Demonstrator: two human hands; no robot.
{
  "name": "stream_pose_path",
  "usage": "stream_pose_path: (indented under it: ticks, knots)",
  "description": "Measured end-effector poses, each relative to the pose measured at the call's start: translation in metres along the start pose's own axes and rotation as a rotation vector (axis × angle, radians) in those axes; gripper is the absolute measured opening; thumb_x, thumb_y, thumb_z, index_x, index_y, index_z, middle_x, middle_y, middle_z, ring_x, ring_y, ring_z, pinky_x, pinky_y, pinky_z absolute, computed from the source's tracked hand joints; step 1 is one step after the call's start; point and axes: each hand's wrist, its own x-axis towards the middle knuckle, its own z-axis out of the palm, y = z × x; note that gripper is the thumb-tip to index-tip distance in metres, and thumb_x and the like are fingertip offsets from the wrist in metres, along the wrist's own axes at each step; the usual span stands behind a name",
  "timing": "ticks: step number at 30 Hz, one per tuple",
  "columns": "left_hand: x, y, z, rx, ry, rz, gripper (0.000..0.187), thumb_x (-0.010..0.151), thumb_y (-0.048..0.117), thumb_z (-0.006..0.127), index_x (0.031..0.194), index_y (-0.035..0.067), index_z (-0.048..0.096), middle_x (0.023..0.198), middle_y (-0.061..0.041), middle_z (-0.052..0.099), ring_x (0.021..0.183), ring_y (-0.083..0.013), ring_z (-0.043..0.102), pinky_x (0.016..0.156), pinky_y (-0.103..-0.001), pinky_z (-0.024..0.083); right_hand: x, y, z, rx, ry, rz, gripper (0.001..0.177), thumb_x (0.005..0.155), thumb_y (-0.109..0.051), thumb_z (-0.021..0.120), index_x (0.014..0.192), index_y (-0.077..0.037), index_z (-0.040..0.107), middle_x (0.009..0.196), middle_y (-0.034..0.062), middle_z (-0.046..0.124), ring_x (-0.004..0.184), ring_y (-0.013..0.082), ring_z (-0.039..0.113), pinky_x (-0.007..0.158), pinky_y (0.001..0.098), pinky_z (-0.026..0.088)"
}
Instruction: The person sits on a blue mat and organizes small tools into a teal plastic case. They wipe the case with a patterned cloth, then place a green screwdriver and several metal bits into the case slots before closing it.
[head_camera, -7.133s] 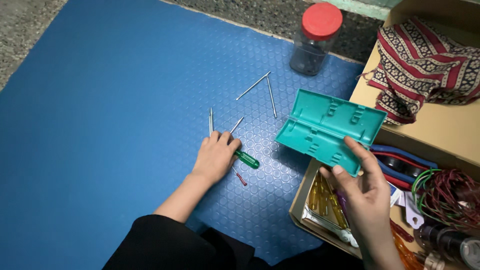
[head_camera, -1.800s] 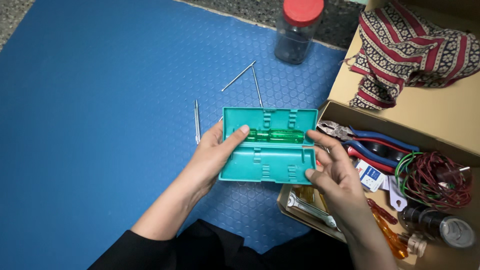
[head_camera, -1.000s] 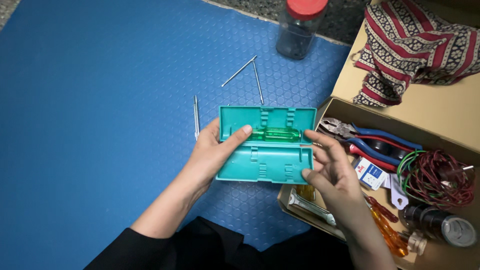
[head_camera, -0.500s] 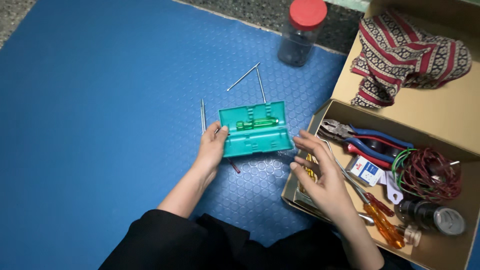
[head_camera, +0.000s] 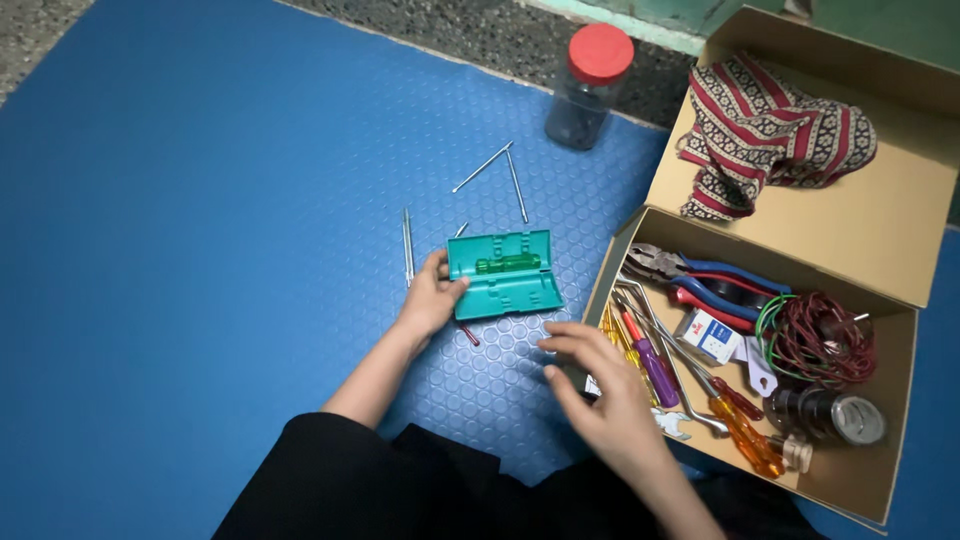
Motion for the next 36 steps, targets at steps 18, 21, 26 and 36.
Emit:
stream_pose_path:
  ticks: [18,21,26,36]
  knots:
    - [-0.044,0.069,-0.03,0.782,-0.134,0.277,0.111,0.069,0.024,0.09,0.158,0.013,0.024,0.161,-0.018,0.029,0.142,-0.0407,0.038,0.113,-0.045,0.037,0.112,0.065,0.135,-0.957,0.143,0.001,0.03,0.087,-0.013,0.06,0.115,-0.015,0.071,0.115,0.0071,0.066,0.106,0.027,0.06,0.081,0.049,0.046]
    - [-0.044,0.076,-0.036,0.843,-0.176,0.301,0.11,0.067,0.026,0.092,0.155,0.012,0.027,0.158,-0.015,0.032,0.14,-0.0392,0.039,0.112,-0.045,0.038,0.115,0.067,0.13,-0.997,0.122,-0.037,0.021,0.089,-0.015,0.061,0.106,-0.016,0.072,0.11,0.0046,0.065,0.109,0.0279,0.059,0.084,0.0455,0.046]
    - [-0.04,0.084,-0.033,0.925,-0.226,0.235,0.102,0.07,0.025,0.089,0.155,0.018,0.034,0.148,-0.011,0.044,0.137,-0.0332,0.046,0.111,-0.043,0.043,0.118,0.059,0.112,-0.874,0.16,-0.186,0.024,0.085,-0.011,0.062,0.106,-0.012,0.072,0.11,0.0093,0.063,0.11,0.0318,0.061,0.087,0.0447,0.05]
    - [-0.064,0.038,-0.022,0.756,0.064,0.364,0.06,0.082,0.021,0.081,0.13,0.013,0.047,0.124,-0.01,0.065,0.111,-0.0326,0.067,0.091,-0.047,0.05,0.099,0.062,0.102,-0.177,0.538,-0.069,0.023,0.091,-0.008,0.064,0.112,0.0,0.062,0.114,0.0182,0.06,0.105,0.0366,0.064,0.095,0.046,0.052]
